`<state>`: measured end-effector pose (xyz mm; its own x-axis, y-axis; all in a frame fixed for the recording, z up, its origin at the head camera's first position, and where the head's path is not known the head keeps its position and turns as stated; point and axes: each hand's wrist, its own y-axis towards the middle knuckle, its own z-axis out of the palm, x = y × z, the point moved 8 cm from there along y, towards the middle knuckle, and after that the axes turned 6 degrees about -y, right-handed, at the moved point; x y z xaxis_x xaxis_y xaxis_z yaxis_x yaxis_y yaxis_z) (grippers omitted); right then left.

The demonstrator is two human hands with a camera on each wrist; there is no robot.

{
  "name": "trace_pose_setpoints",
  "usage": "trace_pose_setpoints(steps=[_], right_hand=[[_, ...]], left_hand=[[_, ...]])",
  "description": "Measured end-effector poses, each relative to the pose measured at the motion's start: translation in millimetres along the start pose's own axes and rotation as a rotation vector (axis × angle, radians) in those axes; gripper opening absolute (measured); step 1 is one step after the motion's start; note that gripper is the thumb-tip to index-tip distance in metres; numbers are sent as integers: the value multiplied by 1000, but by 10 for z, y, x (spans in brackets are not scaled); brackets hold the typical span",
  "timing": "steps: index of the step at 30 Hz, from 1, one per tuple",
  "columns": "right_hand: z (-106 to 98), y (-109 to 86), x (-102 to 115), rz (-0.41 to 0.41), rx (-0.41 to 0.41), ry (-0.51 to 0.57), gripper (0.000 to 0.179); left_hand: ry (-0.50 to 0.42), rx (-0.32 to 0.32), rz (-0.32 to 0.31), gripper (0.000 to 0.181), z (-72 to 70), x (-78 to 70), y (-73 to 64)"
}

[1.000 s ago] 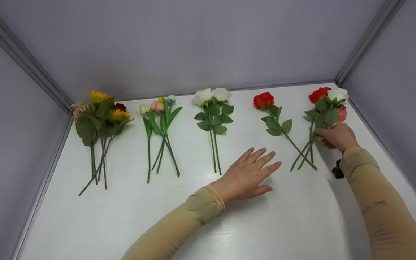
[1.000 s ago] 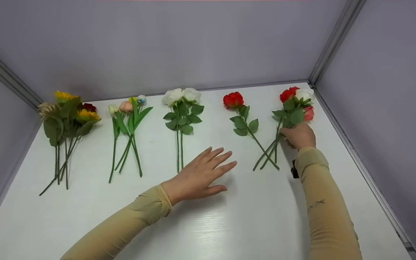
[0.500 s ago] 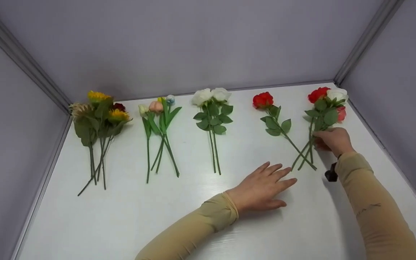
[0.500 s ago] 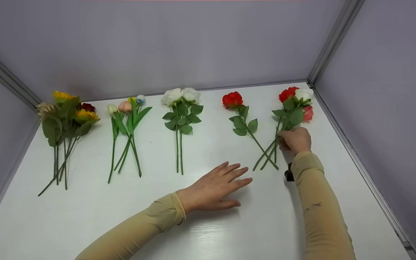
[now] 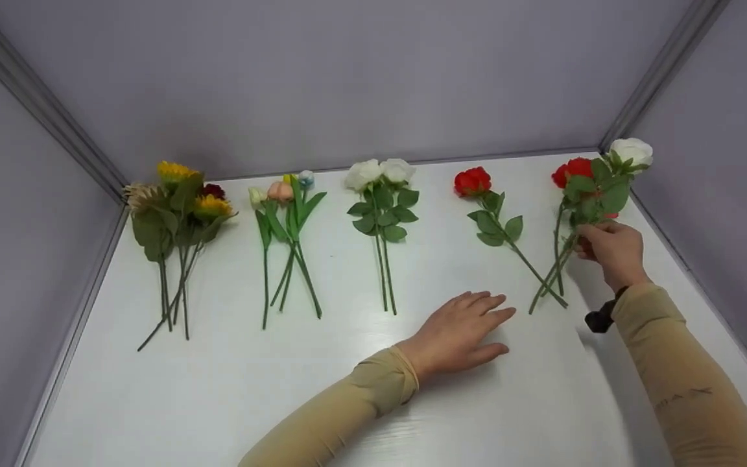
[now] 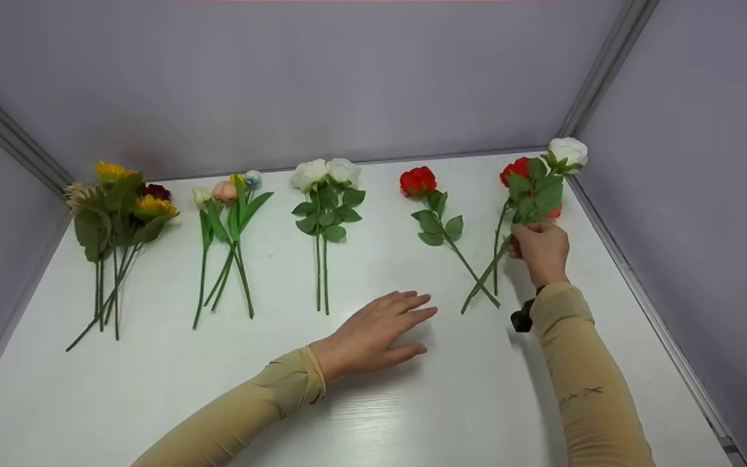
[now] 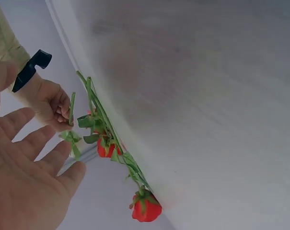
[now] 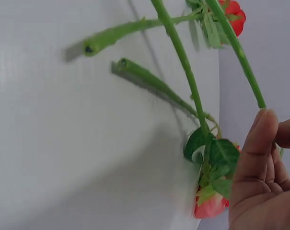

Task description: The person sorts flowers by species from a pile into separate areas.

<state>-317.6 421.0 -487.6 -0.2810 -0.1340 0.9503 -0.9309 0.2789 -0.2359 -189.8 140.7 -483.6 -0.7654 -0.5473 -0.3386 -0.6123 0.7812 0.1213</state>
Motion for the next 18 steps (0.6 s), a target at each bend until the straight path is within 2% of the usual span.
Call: trace_pose_setpoints(steps=[2, 4, 8, 10, 13, 18], right_hand=[[138, -50, 74, -28, 27, 0, 28], [335, -106, 135, -50, 74, 13, 32], [819, -243, 212, -118, 169, -11, 40], [1065, -337, 256, -171, 210, -33, 43], [1405, -518, 348, -255, 276, -37, 45], [1785, -806, 498, -351, 369, 10, 40]], left_hand=[[-118, -45, -67, 55, -66, 85, -15], [-274, -95, -150, 50, -125, 192, -42], [-630, -194, -322, 44, -185, 444, -136], [-768, -241, -385, 44, -196, 560, -197], [-896, -297, -442, 42, -214, 696, -300], [-1060, -339, -458, 37, -254, 796, -434]])
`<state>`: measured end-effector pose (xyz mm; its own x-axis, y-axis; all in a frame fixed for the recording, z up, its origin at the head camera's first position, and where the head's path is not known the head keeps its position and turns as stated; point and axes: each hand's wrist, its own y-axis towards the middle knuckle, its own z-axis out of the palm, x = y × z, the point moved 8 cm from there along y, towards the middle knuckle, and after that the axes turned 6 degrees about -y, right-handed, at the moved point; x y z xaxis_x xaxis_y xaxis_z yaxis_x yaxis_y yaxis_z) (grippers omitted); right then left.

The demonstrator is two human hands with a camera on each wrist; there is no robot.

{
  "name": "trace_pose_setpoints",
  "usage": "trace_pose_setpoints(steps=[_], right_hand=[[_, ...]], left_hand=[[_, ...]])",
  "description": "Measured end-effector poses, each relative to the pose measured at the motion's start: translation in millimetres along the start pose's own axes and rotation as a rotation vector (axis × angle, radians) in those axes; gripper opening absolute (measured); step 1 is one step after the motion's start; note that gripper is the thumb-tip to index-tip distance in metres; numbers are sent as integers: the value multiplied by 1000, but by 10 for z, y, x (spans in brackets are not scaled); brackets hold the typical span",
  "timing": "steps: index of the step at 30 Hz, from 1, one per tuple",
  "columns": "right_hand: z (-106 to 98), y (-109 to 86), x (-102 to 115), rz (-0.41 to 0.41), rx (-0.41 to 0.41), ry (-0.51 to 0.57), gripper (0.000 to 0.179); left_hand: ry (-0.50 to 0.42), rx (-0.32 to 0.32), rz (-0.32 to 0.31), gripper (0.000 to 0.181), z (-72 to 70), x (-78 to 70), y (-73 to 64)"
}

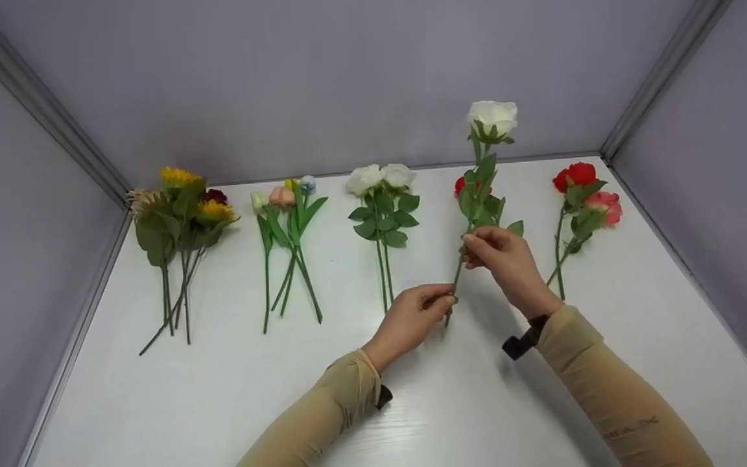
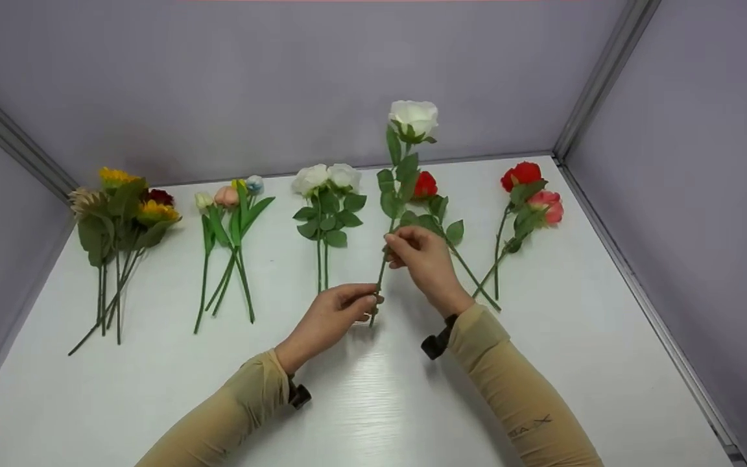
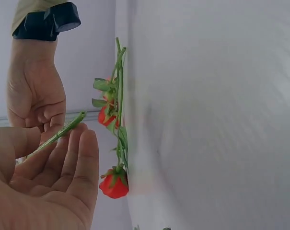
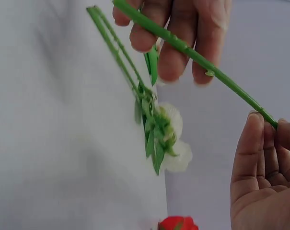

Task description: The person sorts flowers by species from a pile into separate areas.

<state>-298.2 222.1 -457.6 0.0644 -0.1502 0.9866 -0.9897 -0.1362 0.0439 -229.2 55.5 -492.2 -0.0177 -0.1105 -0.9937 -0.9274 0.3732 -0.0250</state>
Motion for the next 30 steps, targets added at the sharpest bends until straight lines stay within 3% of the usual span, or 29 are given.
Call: trace_pose_setpoints(steps=[3, 6, 19, 30], right_hand=[[161, -47, 66, -22, 23, 60, 36], [257, -89, 76, -12, 22, 108, 36], [453, -239, -20, 60, 7, 216, 44], [513, -252, -70, 83, -10, 186, 34]], left_hand=[[-119, 13, -21, 29, -41, 21, -43], [-169, 5, -36, 22, -81, 52, -85], [-138, -82, -54, 20, -222, 152, -226], [-134, -78, -54, 19, -224, 235, -271]])
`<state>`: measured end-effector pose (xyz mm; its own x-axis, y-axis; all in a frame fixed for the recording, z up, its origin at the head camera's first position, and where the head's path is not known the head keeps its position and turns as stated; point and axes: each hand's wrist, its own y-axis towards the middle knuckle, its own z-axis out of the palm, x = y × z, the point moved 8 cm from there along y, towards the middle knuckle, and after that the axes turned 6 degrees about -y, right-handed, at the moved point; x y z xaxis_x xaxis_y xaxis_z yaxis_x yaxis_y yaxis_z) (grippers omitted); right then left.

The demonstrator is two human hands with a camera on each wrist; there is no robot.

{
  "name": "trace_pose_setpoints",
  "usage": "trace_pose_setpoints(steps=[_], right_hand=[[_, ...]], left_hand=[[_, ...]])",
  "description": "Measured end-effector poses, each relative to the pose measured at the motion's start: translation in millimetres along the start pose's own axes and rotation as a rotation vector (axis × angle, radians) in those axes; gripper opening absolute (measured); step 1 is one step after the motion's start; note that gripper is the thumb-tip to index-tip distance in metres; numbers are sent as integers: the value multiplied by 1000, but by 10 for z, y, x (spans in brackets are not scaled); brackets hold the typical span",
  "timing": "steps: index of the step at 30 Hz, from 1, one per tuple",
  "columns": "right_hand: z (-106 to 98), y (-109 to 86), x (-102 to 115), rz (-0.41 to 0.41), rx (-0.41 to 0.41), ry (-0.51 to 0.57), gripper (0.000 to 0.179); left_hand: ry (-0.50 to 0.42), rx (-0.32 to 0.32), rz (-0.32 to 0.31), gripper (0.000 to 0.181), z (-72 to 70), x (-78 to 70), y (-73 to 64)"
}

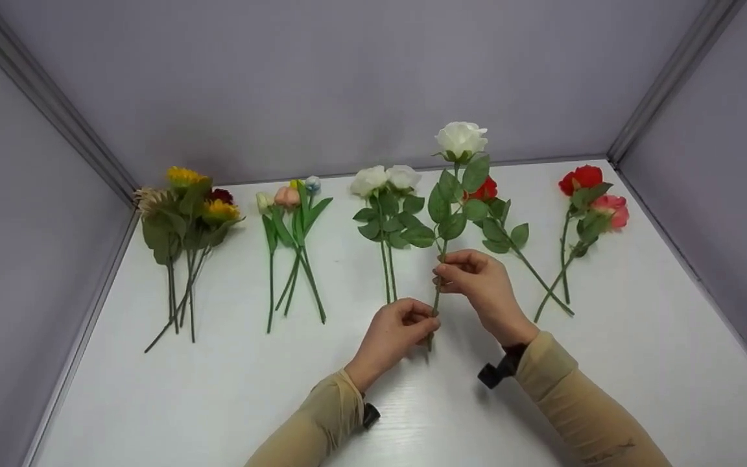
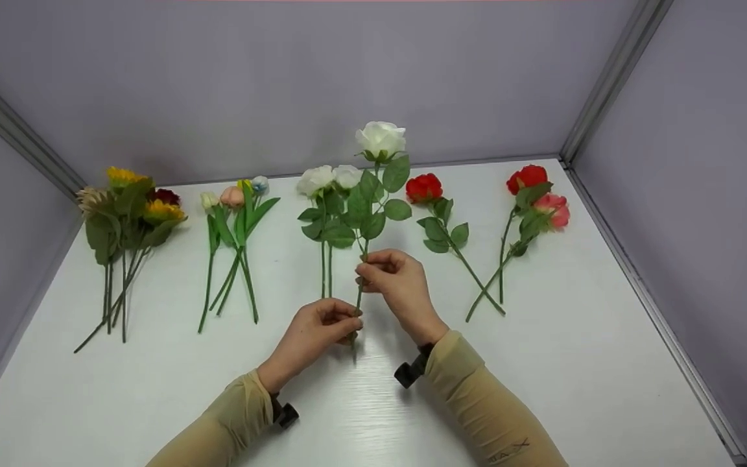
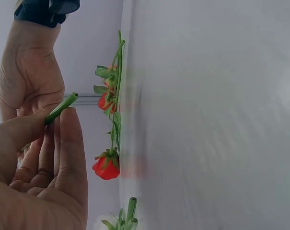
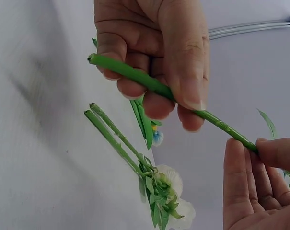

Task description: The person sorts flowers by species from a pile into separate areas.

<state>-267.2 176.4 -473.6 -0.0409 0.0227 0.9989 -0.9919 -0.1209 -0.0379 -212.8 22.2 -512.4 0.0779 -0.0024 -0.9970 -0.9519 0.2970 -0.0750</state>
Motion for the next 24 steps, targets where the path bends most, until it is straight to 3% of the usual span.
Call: trace_pose_setpoints(steps=[16, 20, 24], right_hand=[[34, 34, -26, -22, 27, -120, 32], [67, 189, -29, 12, 60, -230, 33], [112, 458, -36, 32, 106, -368, 30]], left_hand=[[23, -16, 32, 24, 5, 7, -16], [211, 1, 77, 29, -59, -38, -45], [564, 29, 176, 35, -138, -168, -84]])
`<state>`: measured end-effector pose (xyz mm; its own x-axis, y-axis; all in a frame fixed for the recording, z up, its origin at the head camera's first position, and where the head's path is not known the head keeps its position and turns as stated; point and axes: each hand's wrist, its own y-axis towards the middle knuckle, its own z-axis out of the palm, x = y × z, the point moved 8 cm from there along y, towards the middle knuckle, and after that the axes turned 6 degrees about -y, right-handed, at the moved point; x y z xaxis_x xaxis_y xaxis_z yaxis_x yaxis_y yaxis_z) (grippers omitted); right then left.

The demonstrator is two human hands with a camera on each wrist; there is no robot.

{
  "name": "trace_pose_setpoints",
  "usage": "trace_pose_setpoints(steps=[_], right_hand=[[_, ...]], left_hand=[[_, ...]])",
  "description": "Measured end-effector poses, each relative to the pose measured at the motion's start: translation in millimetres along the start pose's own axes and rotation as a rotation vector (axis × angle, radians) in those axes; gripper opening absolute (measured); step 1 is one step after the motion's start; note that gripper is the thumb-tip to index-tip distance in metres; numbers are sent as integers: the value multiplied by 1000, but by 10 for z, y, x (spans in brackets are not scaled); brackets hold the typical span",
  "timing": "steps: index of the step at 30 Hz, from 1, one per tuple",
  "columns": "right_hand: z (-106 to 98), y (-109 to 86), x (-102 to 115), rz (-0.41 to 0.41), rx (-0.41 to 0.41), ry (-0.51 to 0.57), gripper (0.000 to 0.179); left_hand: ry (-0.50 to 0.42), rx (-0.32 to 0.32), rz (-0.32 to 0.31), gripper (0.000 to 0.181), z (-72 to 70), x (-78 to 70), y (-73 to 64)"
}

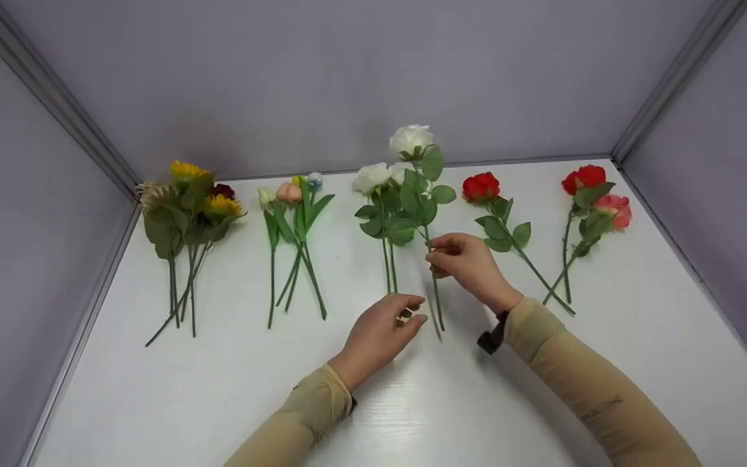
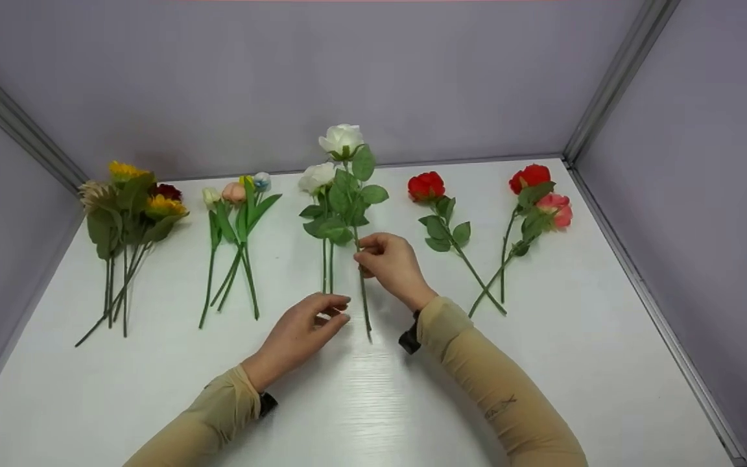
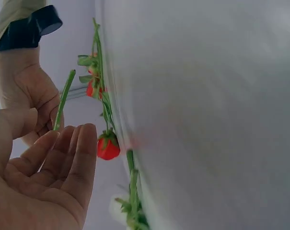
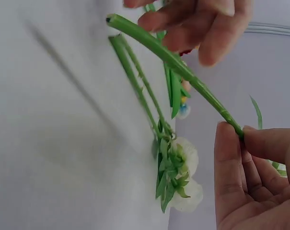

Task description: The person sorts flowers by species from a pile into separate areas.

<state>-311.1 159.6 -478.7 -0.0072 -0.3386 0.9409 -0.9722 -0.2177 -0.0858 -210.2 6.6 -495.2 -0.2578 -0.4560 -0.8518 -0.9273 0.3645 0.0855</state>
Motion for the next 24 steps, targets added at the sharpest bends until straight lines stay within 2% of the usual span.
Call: trace_pose_setpoints(steps=[3, 7, 9, 11, 13, 17, 24], right_hand=[[36, 219, -19, 16, 25, -105, 30], [91, 438, -110, 76, 39, -206, 31], [112, 503, -167, 112, 41, -237, 31], [131, 542, -211, 134, 41, -261, 31], [144, 561, -241, 144, 38, -286, 29], [180, 572, -256, 135, 40, -350, 26], [261, 575, -290, 128, 50, -401, 24]], left_hand=[[239, 22, 80, 40, -106, -56, -12], [513, 42, 187, 53, -202, -93, -8], [633, 48, 220, 59, -229, -80, -1], [714, 56, 228, 63, -246, -40, 4], [746, 72, 216, 66, -256, 9, -1], [724, 89, 194, 66, -265, 70, -32], [711, 93, 198, 67, -235, 70, -47]])
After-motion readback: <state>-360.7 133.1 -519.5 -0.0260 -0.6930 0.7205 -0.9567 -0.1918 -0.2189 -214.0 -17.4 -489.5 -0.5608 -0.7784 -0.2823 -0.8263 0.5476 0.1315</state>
